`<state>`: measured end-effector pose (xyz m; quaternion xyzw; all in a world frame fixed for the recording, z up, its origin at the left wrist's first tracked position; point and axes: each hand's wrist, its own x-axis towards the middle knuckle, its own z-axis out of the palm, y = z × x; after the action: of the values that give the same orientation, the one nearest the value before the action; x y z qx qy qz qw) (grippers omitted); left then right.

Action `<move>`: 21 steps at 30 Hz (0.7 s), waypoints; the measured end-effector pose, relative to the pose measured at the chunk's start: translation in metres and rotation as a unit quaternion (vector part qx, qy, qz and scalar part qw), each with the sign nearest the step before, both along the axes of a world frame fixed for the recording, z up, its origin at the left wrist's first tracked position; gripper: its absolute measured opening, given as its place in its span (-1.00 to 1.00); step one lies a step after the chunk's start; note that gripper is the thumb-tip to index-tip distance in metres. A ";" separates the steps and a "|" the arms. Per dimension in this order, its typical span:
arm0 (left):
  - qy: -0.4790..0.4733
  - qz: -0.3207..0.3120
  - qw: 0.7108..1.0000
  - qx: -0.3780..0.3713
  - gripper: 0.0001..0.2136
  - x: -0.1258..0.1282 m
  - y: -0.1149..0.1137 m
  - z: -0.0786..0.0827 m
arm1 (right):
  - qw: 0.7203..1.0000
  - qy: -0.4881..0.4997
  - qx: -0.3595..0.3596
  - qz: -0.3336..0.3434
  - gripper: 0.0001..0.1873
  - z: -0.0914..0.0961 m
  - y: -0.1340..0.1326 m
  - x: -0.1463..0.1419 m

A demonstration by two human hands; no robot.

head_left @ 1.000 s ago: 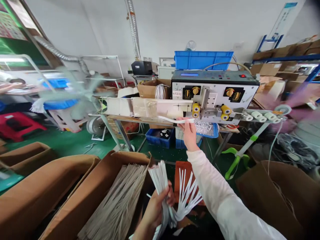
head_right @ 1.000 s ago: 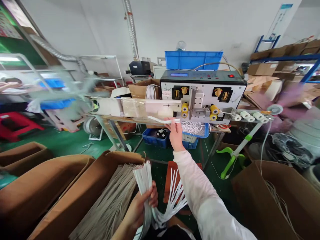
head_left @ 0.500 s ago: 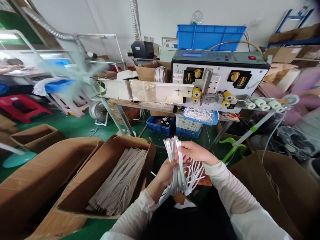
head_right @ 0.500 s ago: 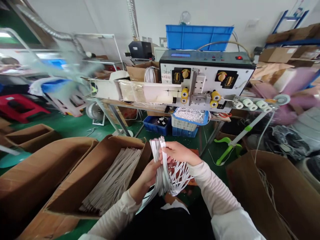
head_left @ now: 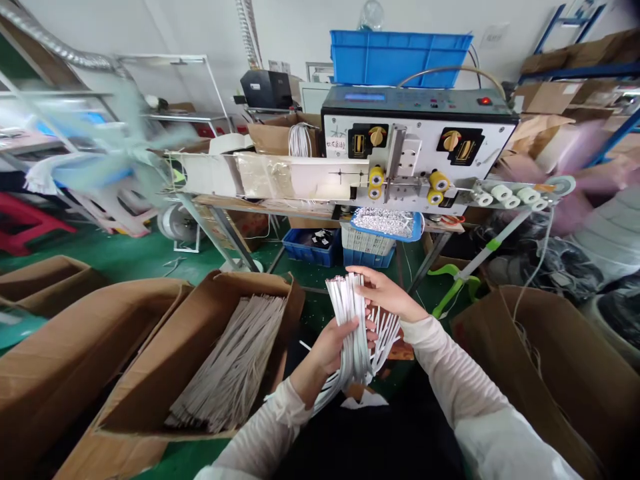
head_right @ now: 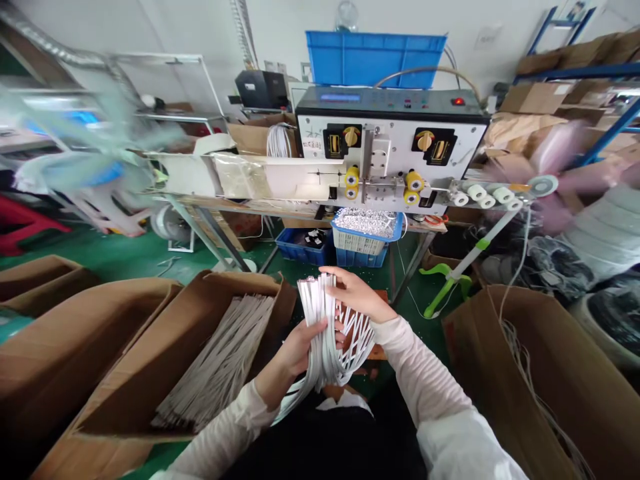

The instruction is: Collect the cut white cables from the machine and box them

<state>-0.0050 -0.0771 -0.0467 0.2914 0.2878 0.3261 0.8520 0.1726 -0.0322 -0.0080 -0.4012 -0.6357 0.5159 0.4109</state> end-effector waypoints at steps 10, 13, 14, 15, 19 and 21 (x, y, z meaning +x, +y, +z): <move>0.010 0.005 0.987 0.159 -0.66 0.011 0.032 0.041 | 0.990 0.124 0.055 -0.048 -0.28 0.006 -0.003 0.011; 0.005 0.038 0.964 0.264 -0.62 0.025 0.055 0.089 | 0.977 0.170 0.122 -0.038 -0.24 0.012 -0.008 0.011; -0.002 0.048 0.954 0.295 -0.63 0.031 0.061 0.106 | 0.974 0.170 0.143 -0.037 -0.22 0.015 -0.010 0.009; -0.004 0.060 0.944 0.323 -0.64 0.038 0.067 0.122 | 0.972 0.165 0.164 -0.044 -0.21 0.019 -0.012 0.005; 0.030 0.137 0.901 0.411 -0.80 0.070 0.080 0.173 | 0.960 0.123 0.223 -0.117 -0.15 0.032 -0.008 -0.012; 0.039 0.168 0.877 0.449 -0.91 0.084 0.084 0.189 | 0.951 0.110 0.237 -0.164 -0.14 0.031 0.001 -0.019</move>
<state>0.0794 0.0066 0.1419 0.6024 0.1886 0.5468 0.5500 0.1537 -0.0313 0.0232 -0.3315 -0.6160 0.3172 0.6403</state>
